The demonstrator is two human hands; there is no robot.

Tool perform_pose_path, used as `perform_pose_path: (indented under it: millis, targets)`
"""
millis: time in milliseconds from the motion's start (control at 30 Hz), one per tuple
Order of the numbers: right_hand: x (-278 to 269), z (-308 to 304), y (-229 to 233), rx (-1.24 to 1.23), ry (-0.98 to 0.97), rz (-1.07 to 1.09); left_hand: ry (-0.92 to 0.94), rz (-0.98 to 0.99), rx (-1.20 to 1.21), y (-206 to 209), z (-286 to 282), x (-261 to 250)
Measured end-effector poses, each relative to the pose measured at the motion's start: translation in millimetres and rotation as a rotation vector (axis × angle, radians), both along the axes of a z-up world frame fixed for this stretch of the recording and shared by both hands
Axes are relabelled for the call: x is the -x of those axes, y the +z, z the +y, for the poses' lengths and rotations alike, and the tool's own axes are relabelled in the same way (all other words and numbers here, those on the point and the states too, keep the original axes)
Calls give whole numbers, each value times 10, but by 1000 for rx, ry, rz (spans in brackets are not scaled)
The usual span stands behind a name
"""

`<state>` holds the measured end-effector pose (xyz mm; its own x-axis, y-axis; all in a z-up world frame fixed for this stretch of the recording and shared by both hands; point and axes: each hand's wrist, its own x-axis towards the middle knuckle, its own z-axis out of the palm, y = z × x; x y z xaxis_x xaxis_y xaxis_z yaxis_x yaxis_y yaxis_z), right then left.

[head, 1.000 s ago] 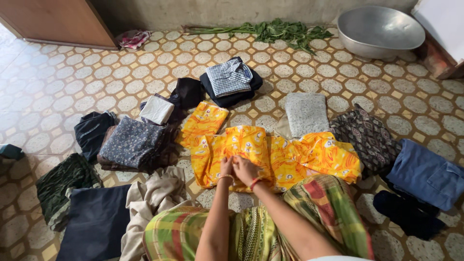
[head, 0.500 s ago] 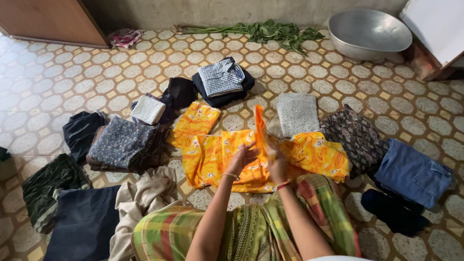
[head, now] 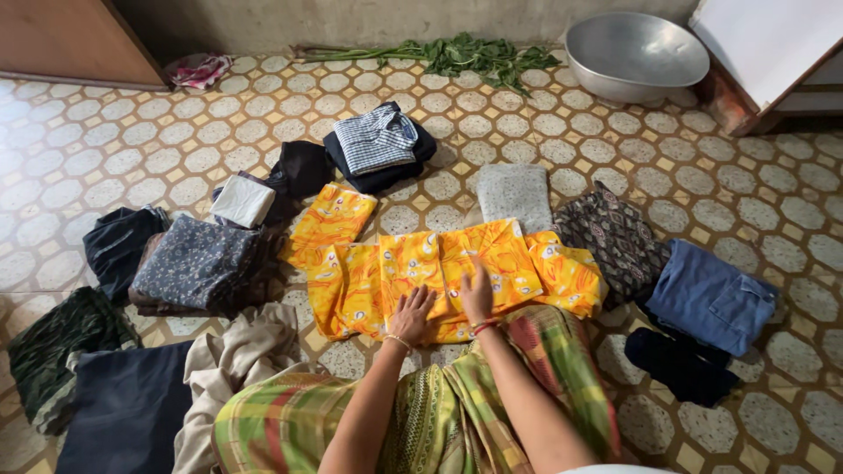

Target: The person folds a yellow patterned garment by hand on the floor, smoothing the fabric and aligning the edges before folding it into a smaller rectangular shape.

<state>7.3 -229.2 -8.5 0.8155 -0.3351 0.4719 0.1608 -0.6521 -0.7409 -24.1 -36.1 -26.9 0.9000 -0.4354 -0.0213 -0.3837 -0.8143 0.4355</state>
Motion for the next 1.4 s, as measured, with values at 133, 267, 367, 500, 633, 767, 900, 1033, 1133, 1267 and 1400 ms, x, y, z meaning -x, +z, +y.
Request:
perform_pose_path:
  millis: [133, 267, 367, 500, 633, 767, 900, 1033, 1133, 1267, 1400]
  targets:
    - [-110, 138, -77, -212, 185, 531, 54, -64, 57, -58, -21, -51]
    - [-282, 165, -57, -357, 182, 606, 101, -111, 152, -57, -36, -35]
    - [-397, 175, -34, -451, 188, 633, 116, -121, 118, -55, -67, -15]
    - [-482, 211, -36, -362, 231, 770, 88, -120, 98, -82, -88, 15]
    - [-502, 263, -150, -219, 344, 731, -23, -109, 77, -32, -80, 5]
    - [-604, 379, -321, -476, 530, 341, 27, -144, 123, 146, -4, -59]
    - [-621, 287, -285, -485, 535, 207, 150, -321, 231, 266, 79, -90]
    - [-550, 81, -186, -131, 246, 453, 256, -278, 273, 160, 129, -132]
    - [-517, 21, -182, -102, 200, 500, 278, -167, 253, 6, 127, -184]
    - [-477, 13, -200, -85, 162, 578, 272, -129, 229, -134, 105, -239]
    - [-464, 37, -207, 9, 116, 538, 266, -82, 110, -195, 71, -221]
